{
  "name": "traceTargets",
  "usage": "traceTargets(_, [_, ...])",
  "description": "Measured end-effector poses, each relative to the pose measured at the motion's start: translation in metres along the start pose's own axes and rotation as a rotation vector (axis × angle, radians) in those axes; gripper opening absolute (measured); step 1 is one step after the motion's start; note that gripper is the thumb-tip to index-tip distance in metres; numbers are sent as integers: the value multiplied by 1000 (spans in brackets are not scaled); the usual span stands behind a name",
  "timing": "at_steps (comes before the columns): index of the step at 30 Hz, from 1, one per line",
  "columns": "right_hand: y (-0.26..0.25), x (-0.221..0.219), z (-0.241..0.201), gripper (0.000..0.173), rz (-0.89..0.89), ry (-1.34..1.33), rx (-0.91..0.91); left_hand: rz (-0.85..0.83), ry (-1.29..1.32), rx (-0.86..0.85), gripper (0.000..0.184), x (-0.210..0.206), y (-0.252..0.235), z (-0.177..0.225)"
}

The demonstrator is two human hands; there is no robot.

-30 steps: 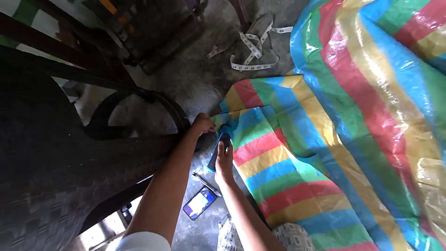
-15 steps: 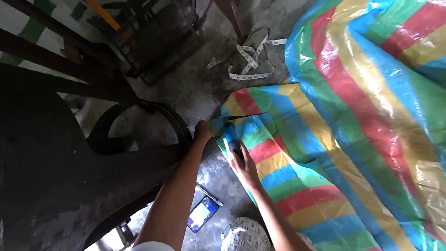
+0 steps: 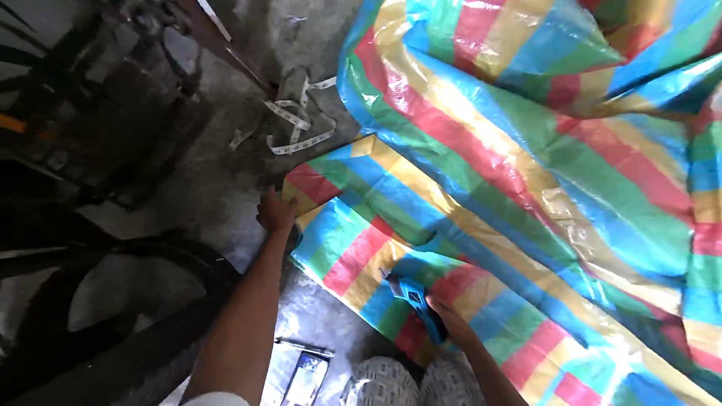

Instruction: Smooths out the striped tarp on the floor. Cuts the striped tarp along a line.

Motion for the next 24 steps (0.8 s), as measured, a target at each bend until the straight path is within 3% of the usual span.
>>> traceTargets(3, [-16, 8, 2, 52, 83, -40, -73, -75, -138, -7, 37, 3, -10, 10])
traceTargets(6, [-21, 10, 5, 55, 85, -16, -87, 16, -107, -48, 38, 23, -10, 24])
traceTargets(10, [-20, 7, 3, 51, 49, -11, -74, 224, -14, -275, 40, 61, 14, 75])
traceTargets(14, [1, -9, -10, 39, -102, -17, 33, 172, -328, -539, 33, 61, 59, 115])
traceTargets(16, [14, -8, -13, 41, -142, 4, 78, 113, -529, -724, 31, 38, 83, 108])
traceTargets(18, [32, -3, -16, 40, -142, 44, 100, 20, -624, -795, 21, 12, 96, 82])
traceTargets(24, [84, 6, -42, 46, -152, -1, 152, -204, -586, -755, 25, -31, 118, 36])
Point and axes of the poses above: each hand's wrist, its own y-axis away from the middle knuckle, its own x-axis out of the back of the hand, z = x × y, the point moved 10 cm from there along -y, towards the middle knuckle, and after that the axes turned 13 degrees about -x, right-handed, at the moved point
